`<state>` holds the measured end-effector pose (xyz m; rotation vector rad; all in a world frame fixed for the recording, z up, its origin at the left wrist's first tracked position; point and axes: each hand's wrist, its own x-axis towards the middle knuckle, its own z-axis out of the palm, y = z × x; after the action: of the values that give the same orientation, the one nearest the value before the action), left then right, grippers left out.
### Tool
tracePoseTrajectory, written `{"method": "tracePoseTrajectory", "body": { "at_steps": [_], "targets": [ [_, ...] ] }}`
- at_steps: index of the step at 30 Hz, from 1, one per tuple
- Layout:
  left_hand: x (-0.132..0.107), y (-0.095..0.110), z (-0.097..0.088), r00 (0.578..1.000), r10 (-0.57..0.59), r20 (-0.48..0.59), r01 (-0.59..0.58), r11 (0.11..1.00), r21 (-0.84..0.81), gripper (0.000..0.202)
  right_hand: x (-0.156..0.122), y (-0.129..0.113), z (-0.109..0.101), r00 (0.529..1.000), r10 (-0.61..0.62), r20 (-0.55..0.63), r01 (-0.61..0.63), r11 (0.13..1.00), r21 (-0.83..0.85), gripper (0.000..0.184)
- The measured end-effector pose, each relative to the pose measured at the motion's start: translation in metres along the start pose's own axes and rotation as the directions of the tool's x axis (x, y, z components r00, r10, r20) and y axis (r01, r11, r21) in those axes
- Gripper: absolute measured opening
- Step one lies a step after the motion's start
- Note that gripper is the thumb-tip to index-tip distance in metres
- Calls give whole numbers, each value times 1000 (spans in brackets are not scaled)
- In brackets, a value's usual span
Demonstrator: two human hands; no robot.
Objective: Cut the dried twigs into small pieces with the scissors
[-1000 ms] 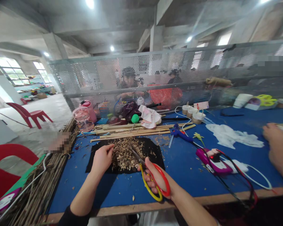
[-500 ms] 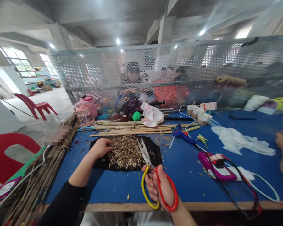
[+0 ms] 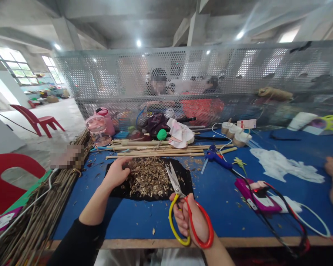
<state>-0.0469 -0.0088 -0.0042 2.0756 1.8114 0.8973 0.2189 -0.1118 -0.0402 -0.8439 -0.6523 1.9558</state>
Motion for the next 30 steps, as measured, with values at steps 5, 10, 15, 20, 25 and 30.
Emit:
{"method": "tracePoseTrajectory", "body": {
  "at_steps": [5, 10, 15, 20, 25, 30],
  "targets": [
    [-4, 10, -2, 996, 75, 39, -78, 992, 99, 26, 1, -1, 2, 1000, 13, -12, -13, 1000, 11, 58],
    [-5, 9, 6, 994, 54, 96, -71, 980, 187, 19, 1, -3, 4, 999, 32, 2, -32, 999, -31, 60],
    [-2, 11, 7, 994, -107, 35, 109, 992, -56, 19, 2, -19, 22, 991, 130, 25, -117, 953, -281, 69],
    [-4, 20, 5, 987, -157, 16, 155, 948, -278, 18, 10, -39, 48, 988, 153, 0, -125, 804, -581, 65],
    [-9, 23, 12, 992, -84, 98, 114, 928, -355, 14, 29, -35, 57, 988, 104, -114, -154, 655, -740, 58],
    [-9, 19, 20, 990, -91, 108, 125, 921, -369, 15, 40, -24, 60, 985, 77, -154, -168, 620, -767, 56]
  ]
}}
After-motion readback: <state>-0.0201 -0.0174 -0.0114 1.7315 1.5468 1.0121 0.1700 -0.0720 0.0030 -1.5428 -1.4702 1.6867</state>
